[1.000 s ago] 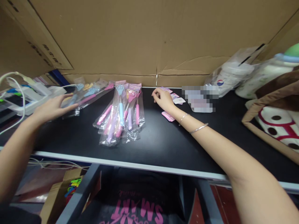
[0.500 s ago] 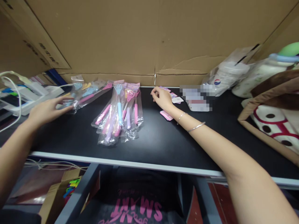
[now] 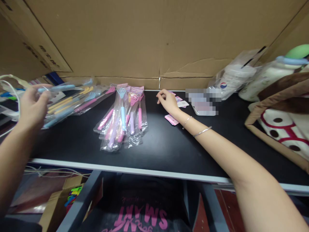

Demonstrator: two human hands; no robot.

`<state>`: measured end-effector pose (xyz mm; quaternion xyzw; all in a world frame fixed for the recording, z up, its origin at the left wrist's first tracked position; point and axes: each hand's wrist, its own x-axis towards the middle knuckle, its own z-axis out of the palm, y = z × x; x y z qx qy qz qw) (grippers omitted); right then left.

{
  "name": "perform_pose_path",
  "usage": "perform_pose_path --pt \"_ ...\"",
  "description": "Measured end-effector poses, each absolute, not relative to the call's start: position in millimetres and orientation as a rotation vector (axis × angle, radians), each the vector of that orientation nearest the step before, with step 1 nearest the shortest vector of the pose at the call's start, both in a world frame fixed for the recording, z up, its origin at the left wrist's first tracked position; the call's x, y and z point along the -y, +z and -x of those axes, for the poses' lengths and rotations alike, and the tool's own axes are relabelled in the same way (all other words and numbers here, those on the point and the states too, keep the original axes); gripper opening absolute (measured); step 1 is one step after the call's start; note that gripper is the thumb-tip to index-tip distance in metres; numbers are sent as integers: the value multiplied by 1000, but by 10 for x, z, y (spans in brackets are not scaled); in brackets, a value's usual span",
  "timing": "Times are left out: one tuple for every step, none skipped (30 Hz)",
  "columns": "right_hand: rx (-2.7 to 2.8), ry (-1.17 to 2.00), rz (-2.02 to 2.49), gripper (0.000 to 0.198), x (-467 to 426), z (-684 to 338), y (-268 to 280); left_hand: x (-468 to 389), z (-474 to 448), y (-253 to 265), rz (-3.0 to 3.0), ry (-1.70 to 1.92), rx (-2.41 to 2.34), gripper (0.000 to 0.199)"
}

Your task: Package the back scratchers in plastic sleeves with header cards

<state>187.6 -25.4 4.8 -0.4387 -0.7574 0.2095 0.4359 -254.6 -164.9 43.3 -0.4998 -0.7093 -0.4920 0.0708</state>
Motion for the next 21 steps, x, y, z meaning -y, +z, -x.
perform_pose_path --pt "1875 528 1093 9 246 -1881 41 1627 2515 433 1526 -1538 2049 35" --pt "1868 534 1093 9 239 -1886 35 1611 2462 440 1562 -1573 1963 34" --pt "1863 538 1092 10 234 -1889 29 1605 2385 456 1614 -1589 1874 33" --pt "1860 544 1088 11 231 -1892 25 1608 2284 481 1666 -1583 1798 32" --pt "1856 549 1082 12 230 -1893 21 1621 2161 514 1716 -1579 1743 31" --pt "1852 553 1074 12 230 -1893 18 1641 2020 553 1766 -1580 1687 29" --pt "1849 556 1066 13 230 -1893 16 1666 1866 595 1812 -1572 1626 27" --pt "1846 558 1060 13 231 -1891 15 1692 1706 636 1858 -1558 1579 24" --pt "1842 560 1056 12 230 -1890 14 1714 1545 673 1950 -1528 1547 23" --pt "1837 564 1055 12 229 -1889 14 1732 1390 704 2024 -1506 1507 22" --pt "1831 569 1058 11 228 -1888 14 1743 1245 726 2086 -1458 1476 21" --pt "1822 580 1062 11 226 -1888 15 1746 1111 740 2147 -1401 1445 20" --pt "1813 593 1068 11 224 -1887 16 1743 991 746 2188 -1338 1409 20" --pt "1801 608 1079 11 223 -1887 18 1735 884 744 2221 -1278 1376 19" --pt "1784 621 1094 11 222 -1886 21 1724 790 737 2274 -1209 1361 21" --pt "1763 632 1115 11 221 -1883 25 1714 708 726 2335 -1147 1341 22" --pt "1740 638 1140 11 222 -1881 30 1706 636 712 2394 -1093 1318 23" --pt "1714 635 1169 11 222 -1877 36 1701 573 696 2444 -1045 1301 23" --pt "1686 627 1198 11 223 -1872 43 1701 517 679 2488 -999 1283 23" --pt "1659 616 1225 11 222 -1868 48 1705 466 661 2527 -953 1268 24" --pt "1636 605 1245 11 220 -1865 52 1712 420 642 2563 -905 1255 24"
